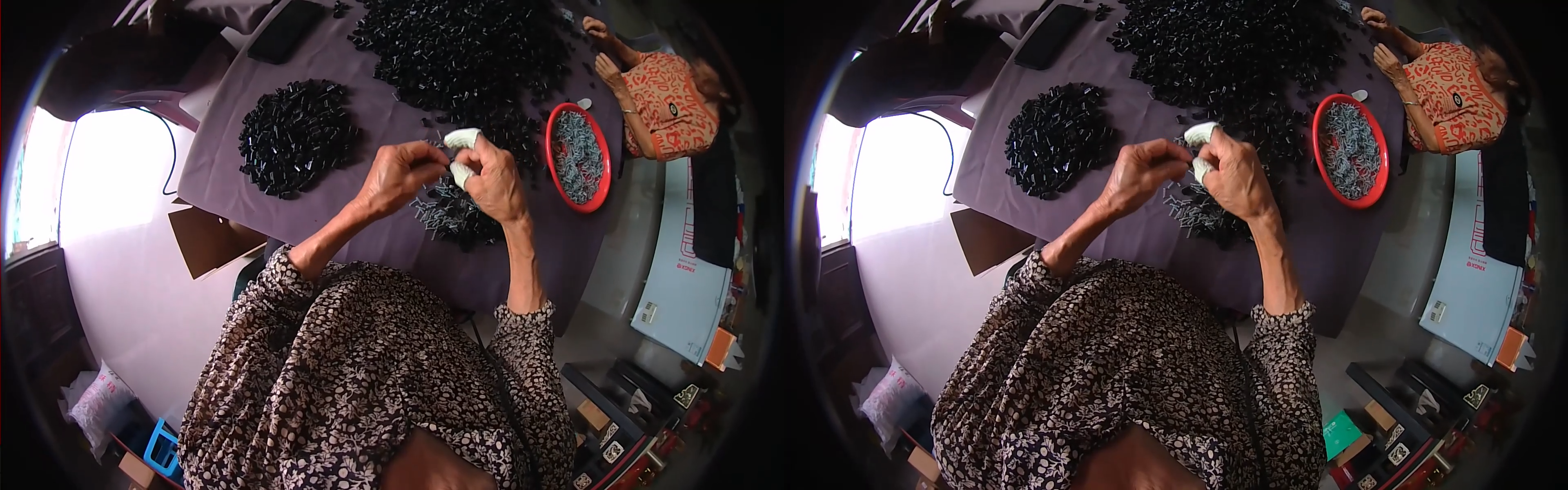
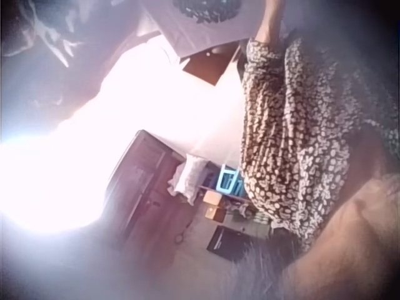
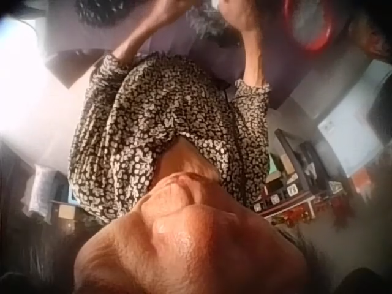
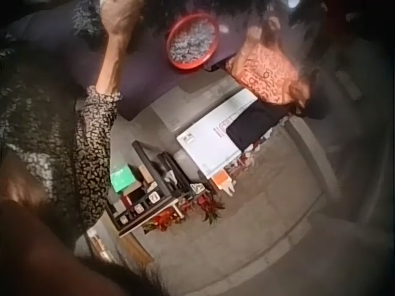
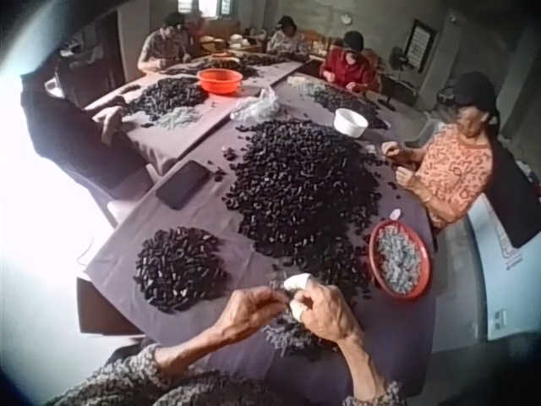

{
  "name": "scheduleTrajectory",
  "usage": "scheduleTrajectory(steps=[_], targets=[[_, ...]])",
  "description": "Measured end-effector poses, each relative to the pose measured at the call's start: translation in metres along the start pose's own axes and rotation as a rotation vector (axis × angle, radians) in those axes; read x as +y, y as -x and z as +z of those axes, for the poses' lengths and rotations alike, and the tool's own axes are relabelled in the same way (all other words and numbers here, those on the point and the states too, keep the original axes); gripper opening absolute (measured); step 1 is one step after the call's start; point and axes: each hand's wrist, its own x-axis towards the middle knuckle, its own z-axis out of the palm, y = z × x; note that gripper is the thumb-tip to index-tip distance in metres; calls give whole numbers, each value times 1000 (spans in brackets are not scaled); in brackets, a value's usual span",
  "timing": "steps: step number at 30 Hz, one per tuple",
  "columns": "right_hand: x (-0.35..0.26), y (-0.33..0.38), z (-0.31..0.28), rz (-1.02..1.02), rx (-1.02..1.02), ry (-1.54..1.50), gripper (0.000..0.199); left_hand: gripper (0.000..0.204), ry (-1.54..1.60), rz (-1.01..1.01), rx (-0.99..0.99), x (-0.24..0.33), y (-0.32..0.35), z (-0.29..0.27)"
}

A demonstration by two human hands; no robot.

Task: The person sorts and assembles small black plastic parts and white plastic parts by hand at a table.

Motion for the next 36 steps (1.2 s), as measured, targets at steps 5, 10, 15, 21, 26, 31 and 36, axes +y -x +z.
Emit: scheduleTrajectory(steps=[5,10,15,21,26,31,36], targets=[[13,14,7,79,-31,-228,30,12,25,-42,-54,-7,9,7],[19,22,7,219,-22,-431,25,11,256,-104,-87,-28,7,7],[77,-6,-11,-62,309,357,24,6,470,-171,-59,-34,5,-11],[104,-37,-1,-125,363,671,30,9,531,-239,-11,-43,-1,-35],[94,-38,15,-258,266,425,24,8,608,-228,-127,-54,-3,-42],[87,-36,5,-231,306,447,19,8,658,-208,-182,-55,-6,-46],[77,-48,20,-363,205,583,13,8,679,-197,-188,-59,-7,-46]])
